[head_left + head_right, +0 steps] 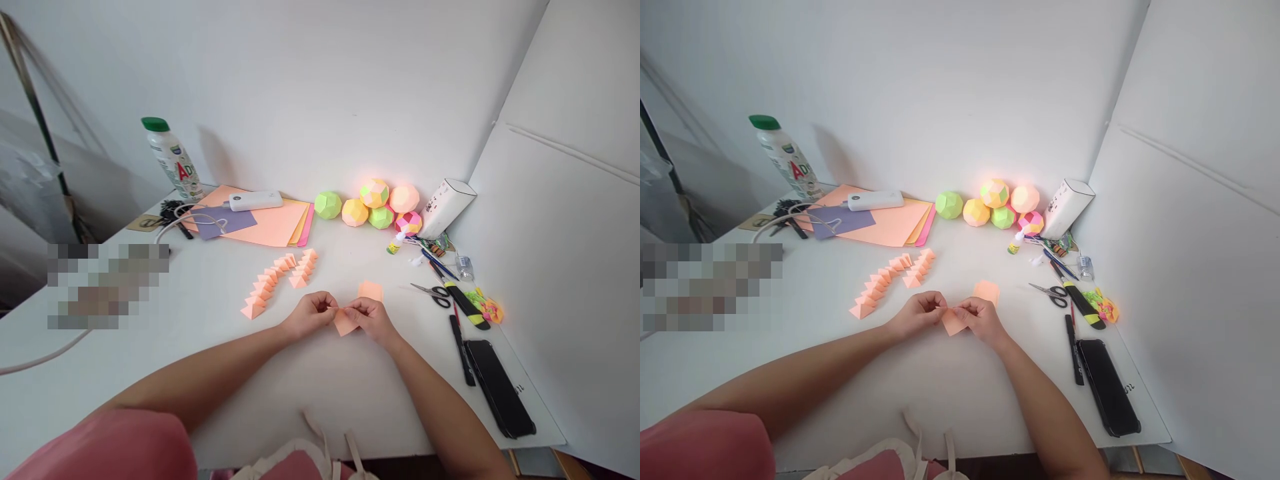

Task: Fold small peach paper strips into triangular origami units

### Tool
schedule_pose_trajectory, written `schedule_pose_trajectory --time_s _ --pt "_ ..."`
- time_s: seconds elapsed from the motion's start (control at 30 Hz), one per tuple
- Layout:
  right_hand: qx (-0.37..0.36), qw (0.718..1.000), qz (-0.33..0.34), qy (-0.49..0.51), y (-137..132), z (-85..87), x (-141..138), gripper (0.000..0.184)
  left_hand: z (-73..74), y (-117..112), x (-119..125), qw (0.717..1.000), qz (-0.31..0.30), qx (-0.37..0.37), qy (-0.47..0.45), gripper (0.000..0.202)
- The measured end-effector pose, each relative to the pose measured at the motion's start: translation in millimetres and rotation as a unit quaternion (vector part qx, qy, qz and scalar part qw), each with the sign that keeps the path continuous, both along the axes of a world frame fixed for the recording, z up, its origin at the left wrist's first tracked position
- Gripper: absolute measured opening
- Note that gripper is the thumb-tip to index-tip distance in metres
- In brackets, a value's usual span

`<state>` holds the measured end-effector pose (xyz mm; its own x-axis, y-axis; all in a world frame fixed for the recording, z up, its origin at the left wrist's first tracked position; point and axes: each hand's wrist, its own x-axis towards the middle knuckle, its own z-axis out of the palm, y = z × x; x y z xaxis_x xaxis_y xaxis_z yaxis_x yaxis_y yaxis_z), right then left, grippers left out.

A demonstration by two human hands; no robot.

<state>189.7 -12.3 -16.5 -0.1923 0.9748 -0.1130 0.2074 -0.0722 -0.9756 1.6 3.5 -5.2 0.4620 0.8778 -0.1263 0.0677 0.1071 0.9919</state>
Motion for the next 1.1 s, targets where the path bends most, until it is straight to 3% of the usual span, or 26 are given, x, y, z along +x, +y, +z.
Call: schedule_pose_trajectory --time_s 0.5,1.1 --pt "-0.012 0.999 -0.024 0.047 3.1 6.0 3.7 0.021 2.8 1.4 -0.1 0.997 0.071 -0.007 -0.033 0.012" --pt "-0.014 0.998 -0.038 0.051 1.8 8.6 0.7 0.023 -12.0 3.6 2.6 0.996 0.009 -0.008 -0.087 0.026"
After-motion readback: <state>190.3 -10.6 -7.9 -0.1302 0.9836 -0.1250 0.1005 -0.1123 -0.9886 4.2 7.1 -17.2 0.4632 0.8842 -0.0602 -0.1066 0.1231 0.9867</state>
